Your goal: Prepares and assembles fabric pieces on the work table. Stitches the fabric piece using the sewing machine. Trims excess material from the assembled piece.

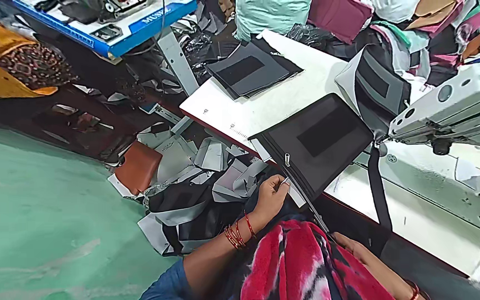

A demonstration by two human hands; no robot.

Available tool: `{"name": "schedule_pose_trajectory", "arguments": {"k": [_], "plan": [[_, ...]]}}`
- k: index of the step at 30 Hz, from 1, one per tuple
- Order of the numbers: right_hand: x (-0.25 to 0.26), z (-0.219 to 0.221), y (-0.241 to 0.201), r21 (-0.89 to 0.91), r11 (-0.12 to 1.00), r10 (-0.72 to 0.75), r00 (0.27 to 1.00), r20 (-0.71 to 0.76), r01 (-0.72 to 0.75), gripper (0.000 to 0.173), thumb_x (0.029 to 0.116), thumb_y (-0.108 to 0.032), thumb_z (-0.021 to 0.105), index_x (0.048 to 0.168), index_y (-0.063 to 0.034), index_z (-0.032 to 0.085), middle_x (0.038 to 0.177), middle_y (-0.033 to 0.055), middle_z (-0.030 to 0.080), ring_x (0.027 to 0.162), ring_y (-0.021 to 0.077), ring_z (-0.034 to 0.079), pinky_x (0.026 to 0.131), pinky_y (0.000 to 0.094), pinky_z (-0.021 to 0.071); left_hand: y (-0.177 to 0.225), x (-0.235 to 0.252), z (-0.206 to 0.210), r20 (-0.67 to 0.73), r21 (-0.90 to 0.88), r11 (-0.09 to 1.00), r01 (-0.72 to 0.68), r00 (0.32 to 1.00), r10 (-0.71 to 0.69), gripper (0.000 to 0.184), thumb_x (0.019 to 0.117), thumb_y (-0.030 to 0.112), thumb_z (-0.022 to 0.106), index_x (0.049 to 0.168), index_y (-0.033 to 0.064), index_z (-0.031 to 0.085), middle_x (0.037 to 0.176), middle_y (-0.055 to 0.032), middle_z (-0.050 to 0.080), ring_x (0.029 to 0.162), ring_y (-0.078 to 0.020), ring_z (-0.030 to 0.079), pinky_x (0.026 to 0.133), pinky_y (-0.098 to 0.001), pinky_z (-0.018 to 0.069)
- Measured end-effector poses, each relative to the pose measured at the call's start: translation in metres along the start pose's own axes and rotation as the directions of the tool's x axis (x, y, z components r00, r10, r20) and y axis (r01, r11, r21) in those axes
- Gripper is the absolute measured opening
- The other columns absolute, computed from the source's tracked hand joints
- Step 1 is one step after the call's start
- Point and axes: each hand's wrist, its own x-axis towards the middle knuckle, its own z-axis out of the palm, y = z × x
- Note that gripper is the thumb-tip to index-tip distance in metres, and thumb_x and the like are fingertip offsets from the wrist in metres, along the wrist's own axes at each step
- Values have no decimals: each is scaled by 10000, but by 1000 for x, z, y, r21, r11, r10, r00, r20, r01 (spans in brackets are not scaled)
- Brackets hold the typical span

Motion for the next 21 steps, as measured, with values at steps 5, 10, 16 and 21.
{"name": "schedule_pose_trajectory", "arguments": {"k": [5, 10, 16, 21], "plan": [[1, -1, -1, -2, 999, 40, 999, -15, -40, 413, 968, -428, 583, 1158, -68, 652, 921, -57, 684, 828, -56, 620, 772, 177, 524, 0, 1, 1, -14, 21, 1000, -23, 1000, 23, 157, 965, 58, 541, 851, 8, 636, 707, 50, 550, 628, 8, 516, 609, -171, 450], [4, -4, 1, -37, 996, 80, 996, -28, -81, 348, 974, -315, 574, 1182, -48, 656, 952, -13, 699, 859, -20, 638, 810, 204, 531, 2, 2, 0, -8, 27, 1000, -3, 1000, 3, 152, 959, 57, 544, 840, 13, 627, 700, 48, 540, 622, 3, 509, 607, -176, 447], [8, -16, -1, -54, 998, -11, 1000, 13, 12, 437, 964, -456, 596, 1174, -77, 656, 951, -55, 688, 865, -51, 625, 810, 178, 527, 4, 3, -2, 14, 19, 999, 37, 999, -37, 152, 977, 73, 544, 862, 12, 622, 739, 27, 558, 658, -27, 544, 646, -211, 489], [19, -22, -13, -14, 996, -87, 992, 87, 89, 474, 1007, -429, 543, 1250, -30, 629, 1073, -27, 689, 980, -75, 609, 912, 151, 499, 11, -1, -2, 11, -46, 997, 60, 998, -60, 148, 986, 63, 541, 867, 20, 617, 725, 35, 564, 647, -30, 563, 648, -216, 511]]}}
